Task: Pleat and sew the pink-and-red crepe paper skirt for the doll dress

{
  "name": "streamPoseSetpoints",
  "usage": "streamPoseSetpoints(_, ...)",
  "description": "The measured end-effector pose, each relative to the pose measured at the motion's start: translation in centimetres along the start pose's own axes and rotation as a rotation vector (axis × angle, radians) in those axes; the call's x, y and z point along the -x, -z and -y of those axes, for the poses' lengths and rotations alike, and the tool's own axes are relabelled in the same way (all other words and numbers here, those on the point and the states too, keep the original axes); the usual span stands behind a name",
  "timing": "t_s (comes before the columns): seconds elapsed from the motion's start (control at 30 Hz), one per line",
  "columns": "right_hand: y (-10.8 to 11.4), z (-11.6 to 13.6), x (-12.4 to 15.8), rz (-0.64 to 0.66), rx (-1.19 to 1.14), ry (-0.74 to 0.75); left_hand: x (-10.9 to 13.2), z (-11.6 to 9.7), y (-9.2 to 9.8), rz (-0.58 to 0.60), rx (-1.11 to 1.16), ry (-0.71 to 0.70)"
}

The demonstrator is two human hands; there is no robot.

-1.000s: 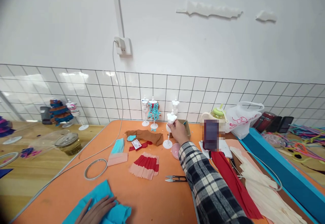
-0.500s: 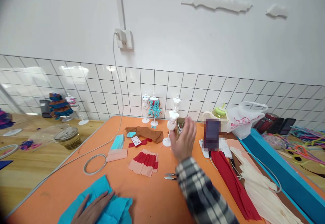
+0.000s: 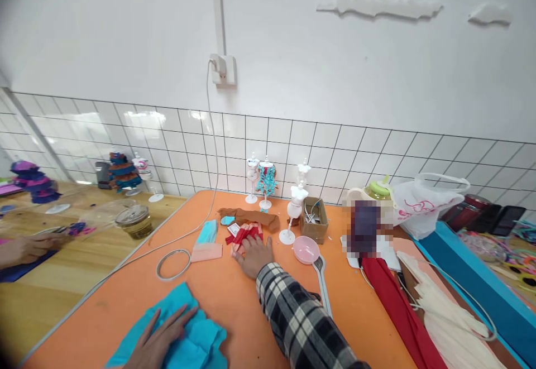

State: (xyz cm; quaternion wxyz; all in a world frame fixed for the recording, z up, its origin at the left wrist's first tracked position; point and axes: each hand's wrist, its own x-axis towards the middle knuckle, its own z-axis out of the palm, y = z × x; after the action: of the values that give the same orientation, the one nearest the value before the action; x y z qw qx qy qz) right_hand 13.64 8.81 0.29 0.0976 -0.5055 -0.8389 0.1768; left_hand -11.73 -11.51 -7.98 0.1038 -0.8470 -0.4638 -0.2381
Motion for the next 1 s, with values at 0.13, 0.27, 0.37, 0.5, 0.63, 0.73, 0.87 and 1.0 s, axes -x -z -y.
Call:
streamPoseSetpoints(0.13,1.3,-0.5,0.2,-0.076,-0.058,0.047,-1.3,-2.3,1.9,0.032,-0.069,0.131)
streamPoseSetpoints(0.27,2.4,-0.9,5.5,-0.180,-0.158,0.096,-2.7,-4.2,3.0,0.016,-0.110,0.180)
streamPoseSetpoints(0.37,1.9,-0.2,10.3,-0.060,-0.388,0.295,-4.6,-5.5,3.2,0.046,-0.112,0.092)
streamPoseSetpoints(0.5,-0.6,0.1,14.0,0.081,-0.587,0.233,-8.0,-6.6,3.0,0.068,-0.086,-0.034)
streamPoseSetpoints(0.63,-1.4,-2.6,15.1,-0.079,-0.865,-0.050,-9.4,-6.4,3.0,0.063,-0.023,-0.041)
streamPoseSetpoints(0.73,-0.2,-4.7,15.9,-0.132,-1.127,-0.165,-9.0,-6.1,3.4,0.040,0.185,0.060)
streamPoseSetpoints(0.87,1.3,-4.5,16.6,-0.022,-1.570,-0.259,-9.5,-6.6,4.4,0.030,0.751,0.585)
streamPoseSetpoints(1.0,1.1,-1.4,16.8,-0.146,-1.726,-0.075,-11.5,-7.2,5.2,0.052,0.971,0.837)
